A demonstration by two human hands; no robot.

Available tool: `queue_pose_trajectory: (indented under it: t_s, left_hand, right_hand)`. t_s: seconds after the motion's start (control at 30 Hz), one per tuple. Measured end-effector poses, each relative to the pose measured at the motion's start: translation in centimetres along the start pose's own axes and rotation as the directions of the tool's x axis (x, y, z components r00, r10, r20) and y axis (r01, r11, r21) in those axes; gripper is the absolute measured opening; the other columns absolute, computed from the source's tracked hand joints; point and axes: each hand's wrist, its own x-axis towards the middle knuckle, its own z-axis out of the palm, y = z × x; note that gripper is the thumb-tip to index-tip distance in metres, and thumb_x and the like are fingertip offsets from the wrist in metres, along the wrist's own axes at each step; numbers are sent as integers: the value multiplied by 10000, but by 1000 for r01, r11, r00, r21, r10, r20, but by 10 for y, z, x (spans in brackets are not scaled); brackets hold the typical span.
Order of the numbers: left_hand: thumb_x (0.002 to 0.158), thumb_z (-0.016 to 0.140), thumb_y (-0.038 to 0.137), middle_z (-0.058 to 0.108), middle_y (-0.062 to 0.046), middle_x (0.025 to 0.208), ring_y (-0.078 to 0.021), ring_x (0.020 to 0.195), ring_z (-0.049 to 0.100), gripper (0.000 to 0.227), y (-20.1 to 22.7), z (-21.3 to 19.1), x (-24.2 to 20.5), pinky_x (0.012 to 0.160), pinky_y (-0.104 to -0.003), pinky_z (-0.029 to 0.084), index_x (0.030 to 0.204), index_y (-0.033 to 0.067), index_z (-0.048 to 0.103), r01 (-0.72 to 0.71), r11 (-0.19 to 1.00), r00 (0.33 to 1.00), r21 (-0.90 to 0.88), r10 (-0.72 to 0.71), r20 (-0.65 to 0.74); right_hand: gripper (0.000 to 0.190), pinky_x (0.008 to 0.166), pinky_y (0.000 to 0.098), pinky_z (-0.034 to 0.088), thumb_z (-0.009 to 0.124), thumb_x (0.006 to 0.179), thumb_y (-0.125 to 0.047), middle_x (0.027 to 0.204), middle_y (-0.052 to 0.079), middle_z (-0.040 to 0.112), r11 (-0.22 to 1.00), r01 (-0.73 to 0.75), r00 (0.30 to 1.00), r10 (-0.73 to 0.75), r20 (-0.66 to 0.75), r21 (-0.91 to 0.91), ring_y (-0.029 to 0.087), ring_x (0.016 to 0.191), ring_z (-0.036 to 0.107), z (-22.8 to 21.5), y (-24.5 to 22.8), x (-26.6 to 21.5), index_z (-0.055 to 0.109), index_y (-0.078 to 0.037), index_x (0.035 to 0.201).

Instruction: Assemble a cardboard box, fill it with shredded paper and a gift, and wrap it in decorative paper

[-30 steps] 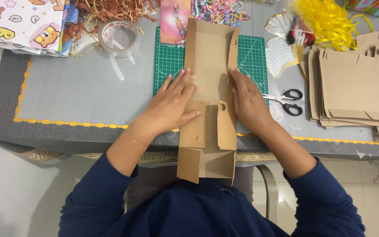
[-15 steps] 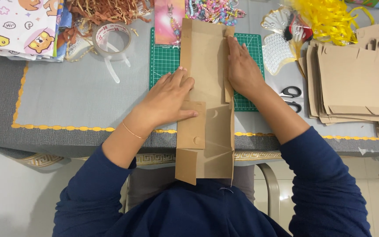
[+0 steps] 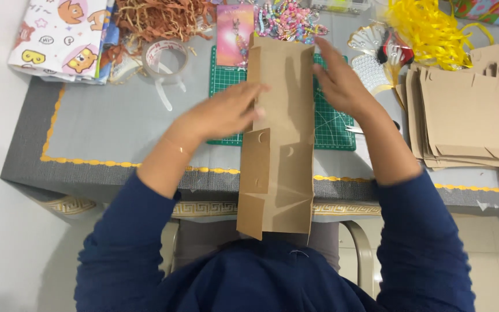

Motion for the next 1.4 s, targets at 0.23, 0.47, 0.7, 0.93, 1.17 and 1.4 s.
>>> queue_pose_trajectory:
  t_s: [0.23,0.47,0.7,0.93,1.17,1.4]
  left_hand:
    - [642,549,-273,406,-176,1521,-416,1376,366,738,-64,-1,47,938,-579,438,1228,164,645,-91,859,934,504,249,-256]
    - [817,745,162,640,-96,1368,-326,1254,524,57,-62,-17,34,920,-465,403,813,166,689,-117,695,855,709,434,-285]
    - [932,763,-17,644,-120,1322,-359,1369,521,157,18,-51,-92,1074,-501,426,897,71,638,54,664,758,746,458,-464]
    - [963,701,-11,679,-57,1279,-287,1358,581,181,21,3,-127,1152,-510,418,863,127,643,277,563,792,779,325,-517]
    - [770,672,444,552,-120,1458,-311,1423,436,776,32,33,-60,1194,-635,208,1437,81,516,122,827,905,549,134,-403]
    - [791,891,270,649,11,906,-211,863,618,373,48,57,20,978,-402,423,1019,146,622,-151,757,758,635,501,-417]
  right_hand:
    - [361,1013,468,427,440,1011,-144,1242,172,375,997,18,995,-25,-96,-77,313,1105,482,17,-83,-170,427,-9,1345]
    - [530,553,407,604,712,832,-220,1206,19,520,934,-237,971,236,-39,-268,136,922,660,65,-93,-253,602,-296,1345]
    - [346,907,466,516,566,971,42,1176,181,552,934,-113,957,10,-290,-340,367,1110,617,-13,-76,-205,661,-38,1294]
    - [381,812,426,472,687,995,-5,986,99,694,956,88,950,-165,-264,-281,321,903,682,-38,-29,-67,553,-85,1343]
    - [285,905,414,475,700,1056,-39,1175,171,597,920,349,906,-380,-186,-178,317,1103,605,-34,-5,-31,562,9,1301]
    - [783,926,314,469,830,668,-528,1166,77,528,980,193,979,-189,70,-48,204,990,541,-39,10,-117,635,-114,1304]
